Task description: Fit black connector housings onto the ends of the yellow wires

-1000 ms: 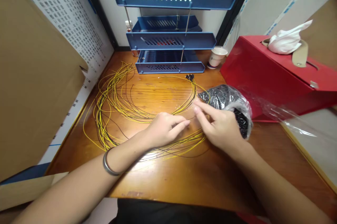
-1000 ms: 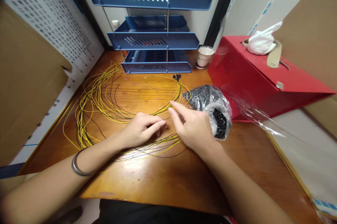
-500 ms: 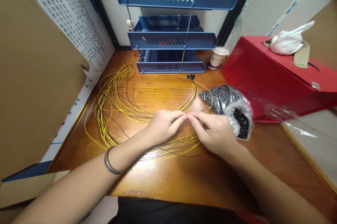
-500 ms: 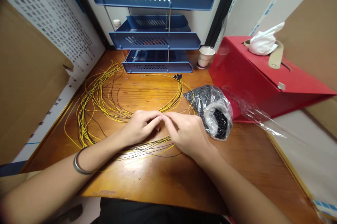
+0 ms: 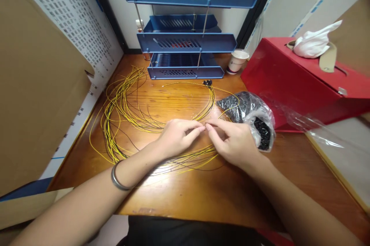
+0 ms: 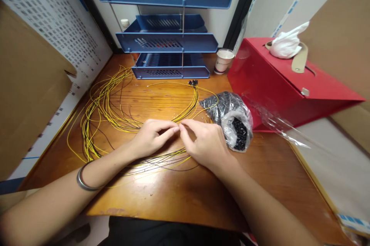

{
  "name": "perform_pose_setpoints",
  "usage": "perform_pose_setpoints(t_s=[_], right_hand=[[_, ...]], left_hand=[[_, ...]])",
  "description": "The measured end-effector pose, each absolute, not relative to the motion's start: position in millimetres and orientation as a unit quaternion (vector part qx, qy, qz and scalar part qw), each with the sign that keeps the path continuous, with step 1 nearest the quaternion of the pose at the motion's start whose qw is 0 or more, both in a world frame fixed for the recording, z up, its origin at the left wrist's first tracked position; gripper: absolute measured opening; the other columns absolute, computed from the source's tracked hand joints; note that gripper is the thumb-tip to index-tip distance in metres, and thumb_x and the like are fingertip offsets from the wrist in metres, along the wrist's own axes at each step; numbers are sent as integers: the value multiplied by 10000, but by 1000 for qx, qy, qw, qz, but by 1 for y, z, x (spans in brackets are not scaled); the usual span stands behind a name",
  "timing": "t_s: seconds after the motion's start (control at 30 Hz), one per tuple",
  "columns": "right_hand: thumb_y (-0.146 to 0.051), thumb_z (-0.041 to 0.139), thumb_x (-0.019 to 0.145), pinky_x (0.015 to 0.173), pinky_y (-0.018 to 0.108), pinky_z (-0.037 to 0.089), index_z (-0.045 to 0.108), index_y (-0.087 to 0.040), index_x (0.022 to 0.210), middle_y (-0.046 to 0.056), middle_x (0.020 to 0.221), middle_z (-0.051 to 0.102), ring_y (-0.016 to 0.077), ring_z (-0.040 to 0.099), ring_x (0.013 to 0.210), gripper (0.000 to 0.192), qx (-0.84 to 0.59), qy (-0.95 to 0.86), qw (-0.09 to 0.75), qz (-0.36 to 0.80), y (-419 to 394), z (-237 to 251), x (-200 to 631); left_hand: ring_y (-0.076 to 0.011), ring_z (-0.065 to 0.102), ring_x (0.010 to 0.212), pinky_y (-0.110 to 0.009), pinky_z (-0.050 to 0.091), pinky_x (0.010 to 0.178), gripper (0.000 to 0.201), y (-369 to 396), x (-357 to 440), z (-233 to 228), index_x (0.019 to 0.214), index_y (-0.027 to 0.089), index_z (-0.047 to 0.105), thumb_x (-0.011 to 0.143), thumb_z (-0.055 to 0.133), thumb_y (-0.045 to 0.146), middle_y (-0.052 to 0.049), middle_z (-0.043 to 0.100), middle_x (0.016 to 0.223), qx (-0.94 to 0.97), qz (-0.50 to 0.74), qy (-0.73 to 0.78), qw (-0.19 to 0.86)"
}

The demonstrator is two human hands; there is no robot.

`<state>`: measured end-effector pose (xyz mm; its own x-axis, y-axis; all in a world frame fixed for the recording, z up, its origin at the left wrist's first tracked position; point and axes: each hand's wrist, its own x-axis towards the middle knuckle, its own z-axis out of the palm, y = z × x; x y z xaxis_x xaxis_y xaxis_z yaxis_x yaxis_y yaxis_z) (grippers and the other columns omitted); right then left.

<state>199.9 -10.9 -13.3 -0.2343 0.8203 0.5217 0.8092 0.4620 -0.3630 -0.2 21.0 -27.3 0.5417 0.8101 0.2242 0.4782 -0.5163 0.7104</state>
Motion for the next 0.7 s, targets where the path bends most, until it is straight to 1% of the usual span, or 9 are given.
perform_pose_setpoints(t_s=[0.07,0.17,0.23,0.3,0.4,0.47,0.53,0.6,0.7], right_hand=[[-332,618,916,582,266,480,796,-195,919,49,816,813,165,701,556,225,-550,-762,341,-29,-8,-13,204],[-363,660,887,552,289,456,807,-214,877,41,727,796,189,685,525,210,-635,-687,342,-89,-2,-10,212],[-341,652,895,574,288,481,802,-212,987,36,777,806,182,691,533,218,-634,-681,358,-74,-2,-10,213],[-321,608,927,567,272,497,776,-189,1099,46,813,813,170,703,541,273,-583,-726,364,-29,-6,-11,208],[-278,570,952,662,258,539,787,-204,1001,45,913,822,177,760,679,235,-504,-799,327,37,-13,-14,198],[-292,589,938,653,269,537,790,-204,967,47,880,821,189,760,669,221,-529,-782,328,14,-14,-14,196],[-334,603,927,611,286,519,793,-203,968,57,833,816,199,744,623,234,-580,-739,341,-35,-12,-13,199],[-366,613,920,608,302,506,791,-205,1017,68,867,818,211,740,629,259,-621,-702,341,-73,-8,-11,205],[-370,636,899,632,323,495,786,-214,1060,69,914,818,231,735,655,270,-657,-672,329,-94,-2,-7,213]], left_hand=[[-134,674,722,-241,433,697,284,21,0,-27,977,209,788,987,554,369,-17,794,885,821,275,406,293],[-136,660,685,-245,426,675,305,22,1,-28,903,192,782,981,559,385,-21,777,808,817,264,432,278],[-138,662,693,-246,430,684,312,23,0,-28,888,181,775,987,550,373,-26,773,807,821,264,424,274],[-140,668,716,-246,437,700,305,23,0,-28,905,179,774,991,544,360,-28,779,836,827,271,406,278],[-144,685,760,-243,450,723,276,23,0,-27,951,184,776,990,545,330,-30,792,904,828,283,387,289],[-146,690,771,-242,456,723,267,22,0,-27,964,189,777,985,552,332,-30,795,922,827,284,387,293],[-146,684,754,-243,458,713,269,22,0,-27,955,192,778,980,564,355,-29,794,909,826,281,393,292],[-143,675,729,-246,458,702,270,22,1,-27,939,190,778,976,569,358,-28,792,888,825,278,398,288],[-143,671,721,-250,458,698,269,23,1,-28,925,184,777,976,565,342,-28,787,866,826,277,403,281]])
